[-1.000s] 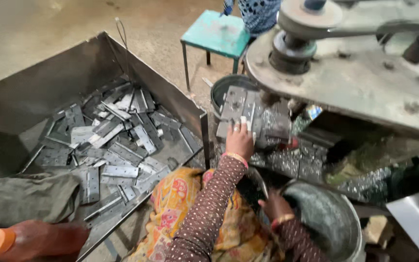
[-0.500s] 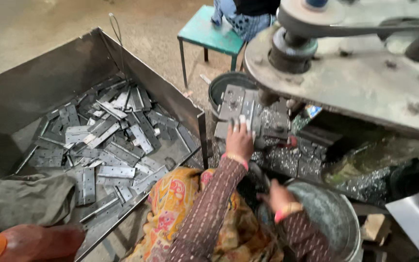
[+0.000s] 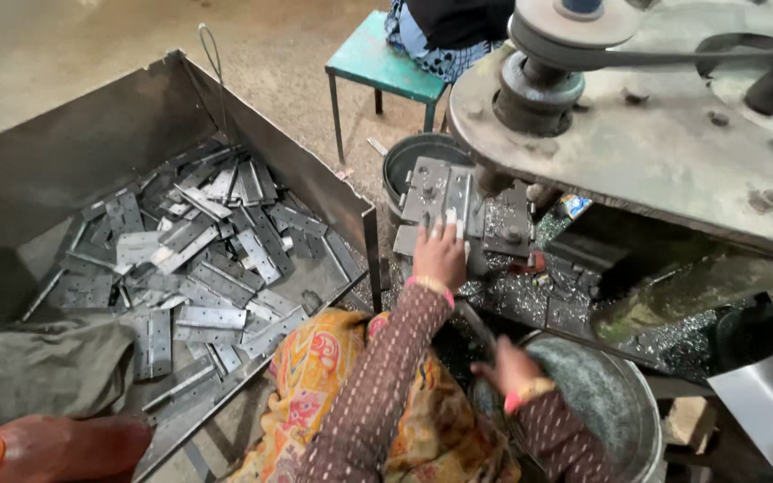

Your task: The person sits on the floor and repeatedly picks up metal plates from a bin, places them into a press machine, and operates the lever to process them. The person then removes the processed plates and places them back into the bin.

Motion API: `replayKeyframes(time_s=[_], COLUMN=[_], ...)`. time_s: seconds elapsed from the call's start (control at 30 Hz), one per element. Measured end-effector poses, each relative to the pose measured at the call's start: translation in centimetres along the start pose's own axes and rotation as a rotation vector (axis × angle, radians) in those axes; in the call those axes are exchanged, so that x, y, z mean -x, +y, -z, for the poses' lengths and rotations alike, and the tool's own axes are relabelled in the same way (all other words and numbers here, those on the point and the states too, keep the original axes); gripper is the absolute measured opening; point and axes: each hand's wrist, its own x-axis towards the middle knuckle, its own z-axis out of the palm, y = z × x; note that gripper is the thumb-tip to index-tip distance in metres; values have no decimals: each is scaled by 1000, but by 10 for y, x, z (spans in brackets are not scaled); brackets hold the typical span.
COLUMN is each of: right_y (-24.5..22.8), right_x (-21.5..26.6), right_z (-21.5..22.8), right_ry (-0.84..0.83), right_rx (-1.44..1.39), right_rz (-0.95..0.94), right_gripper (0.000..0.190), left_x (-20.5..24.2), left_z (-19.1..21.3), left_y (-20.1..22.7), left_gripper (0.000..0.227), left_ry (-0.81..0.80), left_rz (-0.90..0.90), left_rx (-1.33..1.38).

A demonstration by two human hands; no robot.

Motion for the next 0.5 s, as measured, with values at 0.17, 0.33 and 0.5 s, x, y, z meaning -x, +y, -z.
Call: replayKeyframes(time_s=[0.17, 0.33, 0.5], right_y=[-6, 12, 33], right_x=[-7, 18, -6], right_z=[27, -53, -44], right_ry=[-124, 147, 10], right_rx=[28, -86, 80], right_rz=[14, -55, -117], right_gripper=[65, 60, 63], left_x=[-41, -55, -24], left_z=[-16, -34, -11], left_y=[-16, -20, -40], left_gripper=[27, 20, 19], left_ry=[6, 98, -43], left_rz=[48, -19, -115], left_rx=[76, -6, 194])
